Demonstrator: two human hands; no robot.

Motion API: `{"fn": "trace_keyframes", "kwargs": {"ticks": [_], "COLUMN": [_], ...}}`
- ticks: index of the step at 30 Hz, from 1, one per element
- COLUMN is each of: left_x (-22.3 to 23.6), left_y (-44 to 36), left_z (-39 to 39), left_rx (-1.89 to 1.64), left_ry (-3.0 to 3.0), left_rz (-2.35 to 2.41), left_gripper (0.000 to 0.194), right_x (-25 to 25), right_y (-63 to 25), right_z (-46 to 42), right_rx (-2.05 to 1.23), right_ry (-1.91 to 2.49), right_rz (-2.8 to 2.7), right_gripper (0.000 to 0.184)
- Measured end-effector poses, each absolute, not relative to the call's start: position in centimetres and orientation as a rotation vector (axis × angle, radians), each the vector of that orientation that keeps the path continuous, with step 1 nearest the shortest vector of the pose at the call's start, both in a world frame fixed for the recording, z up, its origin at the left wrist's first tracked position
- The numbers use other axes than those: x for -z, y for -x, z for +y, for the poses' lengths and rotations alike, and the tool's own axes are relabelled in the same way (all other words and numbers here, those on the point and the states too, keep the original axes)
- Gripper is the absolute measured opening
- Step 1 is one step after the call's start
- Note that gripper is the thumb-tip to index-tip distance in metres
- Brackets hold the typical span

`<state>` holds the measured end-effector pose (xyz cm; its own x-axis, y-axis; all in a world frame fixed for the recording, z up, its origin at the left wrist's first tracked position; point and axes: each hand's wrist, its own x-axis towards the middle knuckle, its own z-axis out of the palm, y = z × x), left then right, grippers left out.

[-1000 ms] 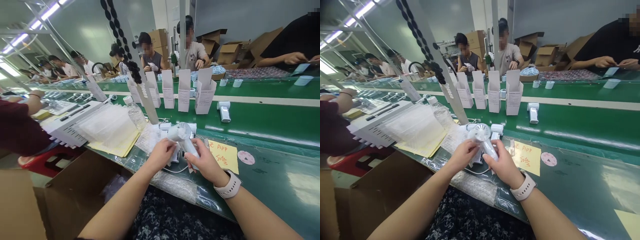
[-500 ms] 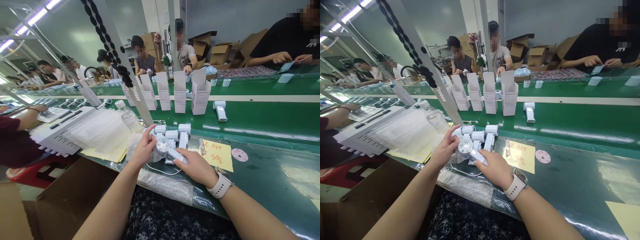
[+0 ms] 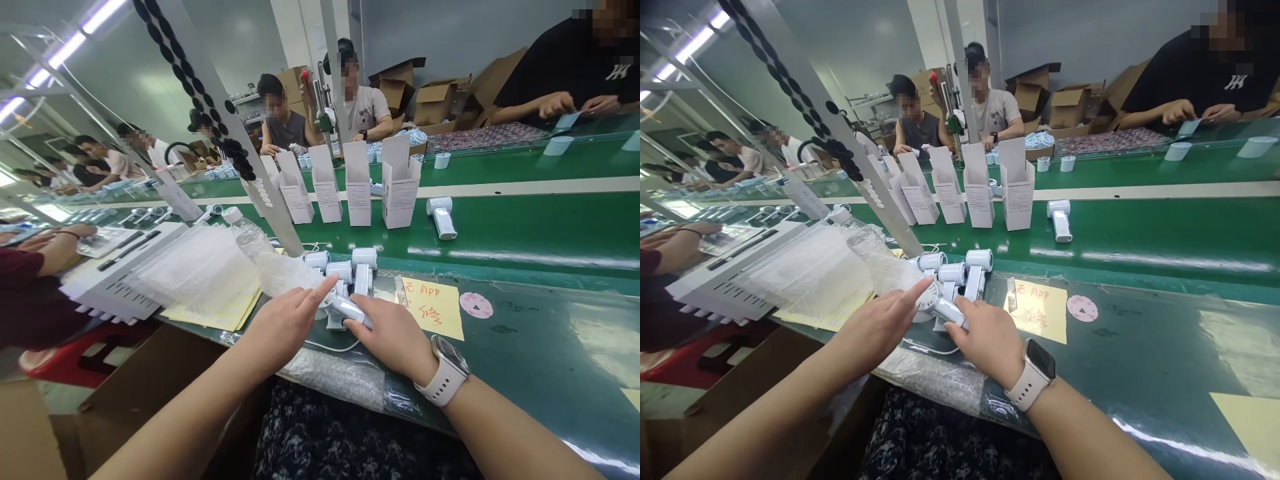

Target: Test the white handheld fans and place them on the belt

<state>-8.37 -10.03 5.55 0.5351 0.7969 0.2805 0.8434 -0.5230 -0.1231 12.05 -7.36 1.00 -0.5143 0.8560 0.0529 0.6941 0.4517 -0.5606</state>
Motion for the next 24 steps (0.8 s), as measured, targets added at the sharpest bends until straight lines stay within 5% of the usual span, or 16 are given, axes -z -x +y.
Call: {"fn": "trace_keyframes", "kwargs": {"ticks": [7,12,20,24], "left_x": [-5.1,-6.2,-10.3,-11.3], "left_y": [6.8,6.4,5.5,7.0], "left_z": [-9.8,-9.9,-10.2,-10.0], "left_rx": [0.193,0.247,1.225,1.800], "left_ry": [2.678,2.580,2.701,2.576], "left_rz": [-1.246,-1.367,-1.976,-2.010], "left_gripper": [0.060,0.055,0.042,0.039], "right_x": [-0.1,0.4,-1.2,-0.8], "right_y": [-10.8,-12.2,-13.1,-13.5], "right_z": [-7.9,-5.8,-7.4,-7.3], "right_rx": [-0.814,-1.754,-2.302,-2.296], "right_ry": [1.188,1.102,0.129,-0.028], "right_rz": [-2.399,-1.513,-1.470,-1.452], "right_gripper": [0.028,0.037,0.065,0.052]}}
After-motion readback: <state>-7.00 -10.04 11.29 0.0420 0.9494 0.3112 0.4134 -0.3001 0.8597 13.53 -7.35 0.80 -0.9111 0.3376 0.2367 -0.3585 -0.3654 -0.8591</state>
